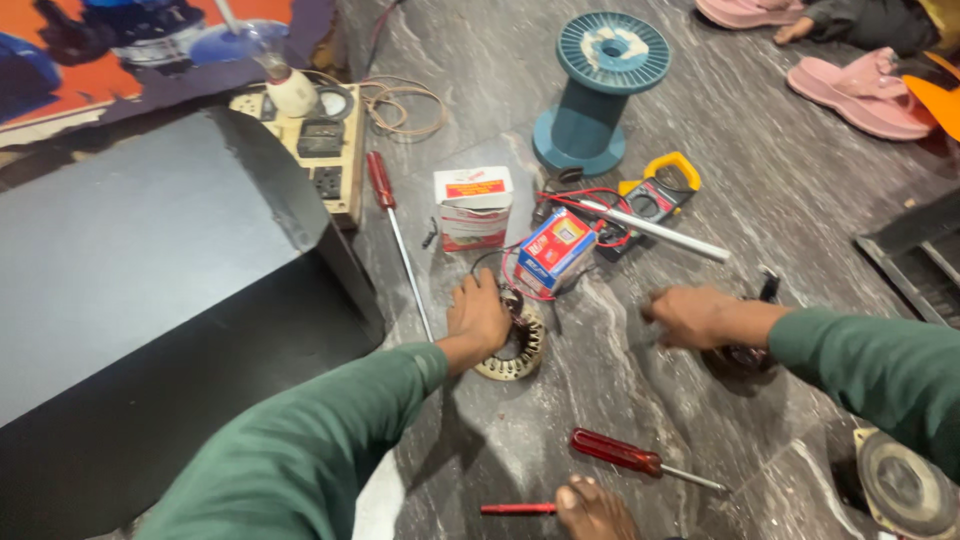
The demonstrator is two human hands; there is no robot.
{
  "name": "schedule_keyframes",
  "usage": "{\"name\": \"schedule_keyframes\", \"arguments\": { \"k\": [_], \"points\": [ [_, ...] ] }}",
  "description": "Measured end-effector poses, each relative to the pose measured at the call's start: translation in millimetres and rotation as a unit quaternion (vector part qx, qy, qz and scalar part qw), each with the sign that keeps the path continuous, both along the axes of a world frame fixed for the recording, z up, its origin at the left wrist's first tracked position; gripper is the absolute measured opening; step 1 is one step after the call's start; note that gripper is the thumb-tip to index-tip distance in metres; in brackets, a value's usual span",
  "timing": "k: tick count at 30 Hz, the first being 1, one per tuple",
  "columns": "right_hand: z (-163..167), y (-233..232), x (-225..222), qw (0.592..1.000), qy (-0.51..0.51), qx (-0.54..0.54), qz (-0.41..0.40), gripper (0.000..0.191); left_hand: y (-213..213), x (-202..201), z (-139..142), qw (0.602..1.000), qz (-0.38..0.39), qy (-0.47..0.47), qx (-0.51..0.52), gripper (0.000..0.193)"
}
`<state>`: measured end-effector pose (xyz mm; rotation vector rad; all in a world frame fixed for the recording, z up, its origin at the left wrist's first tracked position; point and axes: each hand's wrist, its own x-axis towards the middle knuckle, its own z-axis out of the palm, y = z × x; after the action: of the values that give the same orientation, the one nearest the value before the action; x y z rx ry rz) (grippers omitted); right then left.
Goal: The person sits on the floor and works on electrical components, including a motor stator and a fan housing. They use a screwdriver to pry parts, a hammer to tap the stator, and a multimeter to test connections. The person also handles a cardboard box and various wires.
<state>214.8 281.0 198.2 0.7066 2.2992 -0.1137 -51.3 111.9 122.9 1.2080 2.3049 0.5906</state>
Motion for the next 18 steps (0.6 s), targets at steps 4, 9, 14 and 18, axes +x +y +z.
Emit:
{"name": "schedule_keyframes", "arguments": {
  "k": [4,9,14,18],
  "points": [
    [14.3,40.6,15.8,0.979,-0.076,0.136,-0.133,0.037,1.1,-16.6,8.3,0.997,-0.048,0.028,0.05,0.045],
    [16.3,75.2,33.4,0.958,-0.096,0.078,-0.259,0.042,3.4,-30.9,18.3,0.998,-0.041,-0.031,0.027,0.03],
    [-8.4,41.6,-2.4,0.957,-0.045,-0.097,-0.269,0.046,4.9,-36.6,20.7,0.998,-0.036,-0.048,0.027,0.026],
    [-14.5,-3.9,-69.4,0.982,0.124,-0.144,-0.018,0.044,6.7,-38.5,16.7,0.997,-0.036,-0.064,0.019,0.032]
  ]
}}
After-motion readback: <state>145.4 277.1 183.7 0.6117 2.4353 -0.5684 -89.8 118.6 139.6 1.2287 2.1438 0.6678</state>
